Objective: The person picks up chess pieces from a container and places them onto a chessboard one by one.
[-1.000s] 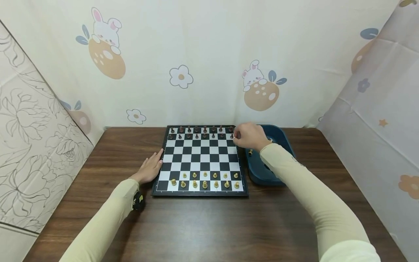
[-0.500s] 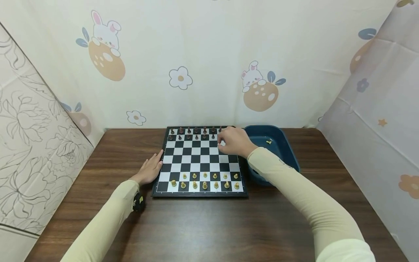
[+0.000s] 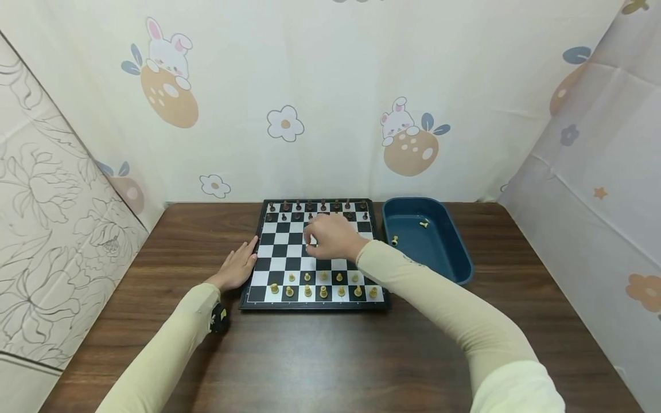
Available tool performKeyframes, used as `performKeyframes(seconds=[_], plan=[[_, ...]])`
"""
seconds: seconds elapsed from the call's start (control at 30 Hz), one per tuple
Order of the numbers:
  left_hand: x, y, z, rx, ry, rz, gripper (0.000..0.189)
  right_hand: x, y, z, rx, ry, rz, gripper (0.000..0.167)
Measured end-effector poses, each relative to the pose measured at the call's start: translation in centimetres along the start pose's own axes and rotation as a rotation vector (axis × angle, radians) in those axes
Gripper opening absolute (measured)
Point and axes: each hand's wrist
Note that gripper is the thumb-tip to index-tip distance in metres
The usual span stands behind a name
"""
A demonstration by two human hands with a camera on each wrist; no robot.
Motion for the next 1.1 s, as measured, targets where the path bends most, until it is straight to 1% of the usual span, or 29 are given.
performKeyframes(seconds=[0.13, 0.23, 0.5, 0.73, 0.83, 0.93, 1.1], plan=[[0.1, -0.1, -0.2, 0.005, 0.005, -0.003, 0.055, 1.1, -0.6, -1.4, 0.024, 0.068, -0.010, 0.007], [0.1, 0.0, -0.3, 0.008, 0.010, -0.003, 0.055, 1.8, -1.0, -2.4, 0.027, 0.103, -0.026, 0.009], [0.1, 0.1, -0.2, 0.000, -0.011, 0.005, 0.054, 3.1, -2.1, -4.3, 0.074, 0.148, -0.106, 0.008], [0.2, 0.2, -0.1, 0.005, -0.009, 0.000, 0.054, 3.8, -3.2, -5.2, 0.060, 0.148, -0.197, 0.009], [0.2, 0.2, 0.0, 0.003, -0.001, -0.002, 0.055, 4.1, -3.6, -5.4, 0.056, 0.145, -0.205, 0.009], [0.3, 0.2, 0.0, 0.002, 0.007, 0.001, 0.055, 4.4, -3.9, -5.5, 0.077, 0.142, -0.211, 0.009], [0.1, 0.2, 0.0, 0.004, 0.007, 0.003, 0.054, 4.6, -4.6, -5.7, 0.082, 0.147, -0.249, 0.008]])
Point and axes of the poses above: each hand's wrist, its own x-axis towards the middle knuckle, its own y-axis out of the back of the hand, z = x × y, and after that the axes turned 9 degrees about -x, right-handed
